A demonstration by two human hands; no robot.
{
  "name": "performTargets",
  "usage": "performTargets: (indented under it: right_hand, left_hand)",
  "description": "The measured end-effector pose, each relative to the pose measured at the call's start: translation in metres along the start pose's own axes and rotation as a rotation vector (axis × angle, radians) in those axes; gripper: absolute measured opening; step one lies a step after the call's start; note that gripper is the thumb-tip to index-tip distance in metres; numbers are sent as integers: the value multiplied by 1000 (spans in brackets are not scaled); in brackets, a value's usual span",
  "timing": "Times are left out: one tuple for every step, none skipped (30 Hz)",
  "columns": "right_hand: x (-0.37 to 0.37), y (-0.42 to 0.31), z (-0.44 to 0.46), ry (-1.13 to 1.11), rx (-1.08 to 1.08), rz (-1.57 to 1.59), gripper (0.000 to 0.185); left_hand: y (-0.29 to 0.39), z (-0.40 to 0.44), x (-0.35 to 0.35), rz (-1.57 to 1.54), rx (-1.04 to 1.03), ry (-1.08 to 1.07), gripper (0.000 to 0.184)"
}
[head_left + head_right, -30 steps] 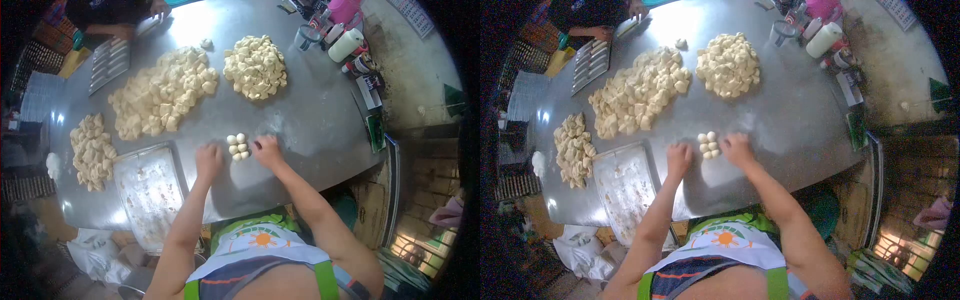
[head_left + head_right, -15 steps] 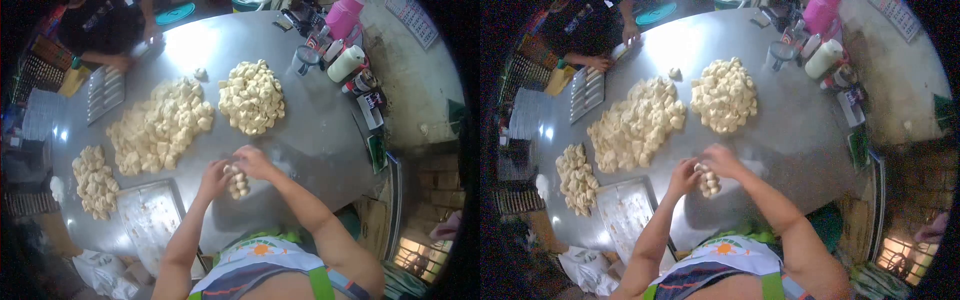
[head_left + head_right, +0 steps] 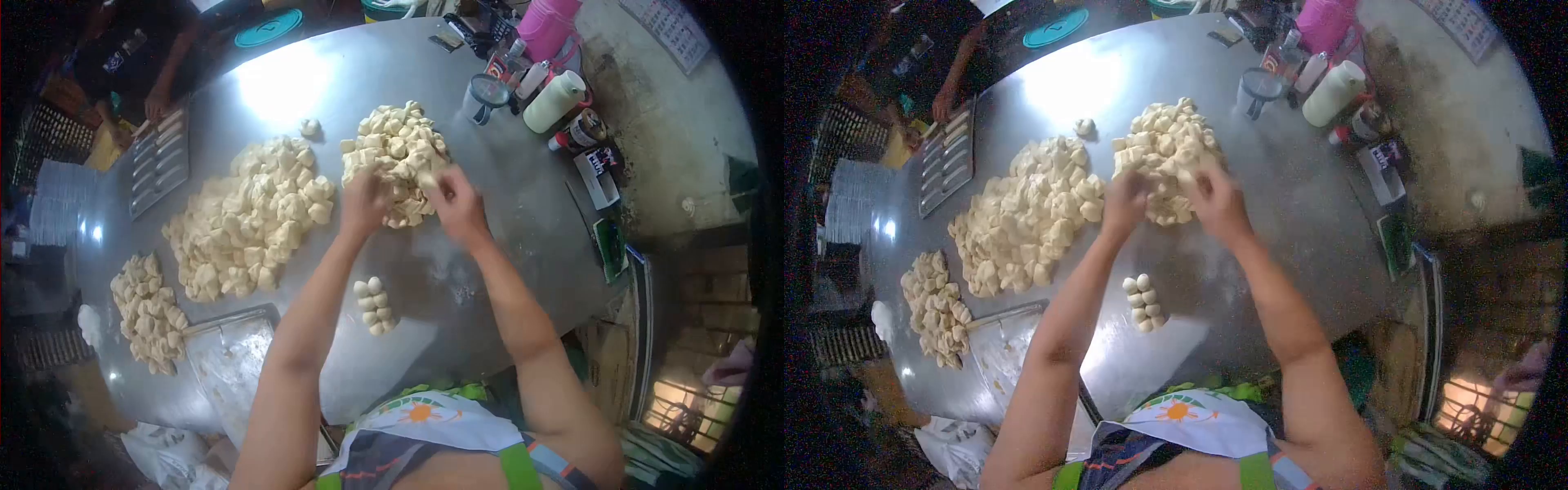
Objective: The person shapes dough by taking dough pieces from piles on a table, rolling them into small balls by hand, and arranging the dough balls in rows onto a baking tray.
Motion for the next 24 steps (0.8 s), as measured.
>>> performTargets:
  right_hand:
    - [9, 16, -30, 64, -5, 66, 19]
    - [15, 41, -65, 129, -10, 128, 18]
    - [18, 65, -104, 100, -64, 69, 18]
    - [23, 86, -146, 67, -116, 9, 18]
    - [29, 93, -188, 73, -113, -91, 18]
    - [35, 81, -223, 69, -118, -184, 17]
    - [32, 73, -260, 47, -5, -336, 16]
    - [27, 71, -292, 29, 100, -492, 15]
    - [25, 73, -310, 60, 93, -512, 15]
    - [4, 67, -327, -39, 202, -642, 15]
    - [-20, 66, -339, -145, 302, -771, 16]
    - [-27, 78, -322, -118, 254, -826, 18]
    - [-33, 95, -294, -104, 205, -876, 21]
    - [-38, 71, -263, -31, 331, -827, 19]
    - [-47, 66, -232, 13, 311, -756, 17]
    - [-57, 62, -217, 51, 290, -681, 14]
    - [-71, 66, -220, 47, 280, -682, 14]
    - [-92, 75, -219, -65, 272, -647, 13]
    - [-105, 82, -218, -170, 269, -613, 16]
    - [-100, 80, -233, -129, 241, -601, 15]
    - [-97, 79, -261, -92, 215, -589, 14]
    - [-93, 74, -290, -109, 292, -548, 13]
    - [-81, 71, -315, -133, 366, -503, 13]
    - [-64, 80, -326, -137, 362, -500, 13]
  left_hand:
    - [13, -18, 25, -19, -53, 2, 37]
    - [20, -43, 49, -43, -108, 3, 38]
    - [6, -71, 64, -57, -37, -3, 36]
    - [-8, -105, 78, -72, 36, -3, 34]
    - [-9, -148, 95, 68, 145, -23, 26]
    - [10, -183, 112, 140, 17, 54, 23]
    - [-10, -235, 106, 320, 37, -77, 21]
    - [-48, -293, 87, 556, 59, -200, 22]
    - [-48, -326, 85, 656, 144, -247, 26]
    - [-63, -358, 79, 682, 225, -289, 27]
    - [-64, -367, 83, 706, 167, -259, 26]
    - [-79, -356, 83, 756, 151, -204, 25]
    - [-94, -348, 83, 807, 150, -148, 24]
    - [-93, -323, 85, 762, 170, -122, 24]
    - [-86, -294, 85, 722, 197, -95, 24]
    - [-86, -278, 75, 717, 198, -100, 24]
    - [-87, -268, 66, 710, 196, -87, 24]
    - [-84, -263, 62, 704, 186, -68, 24]
    - [-77, -270, 62, 701, 172, -66, 24]
    - [-65, -288, 54, 646, 131, -136, 25]
    - [-56, -310, 47, 592, 94, -205, 26]
    - [-52, -337, 47, 561, 45, -202, 22]
    - [-50, -363, 50, 532, 4, -202, 18]
    - [-56, -377, 58, 533, 9, -205, 18]
Point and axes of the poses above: each hand's wrist, its own z-axis towards the middle knuckle, its own x-axis out of the back of the hand, y = z × x, the point moved 10 cm from there along z, towards the middle knuckle, and after that the axes turned 7 degrees about z, right-handed, at the moved point
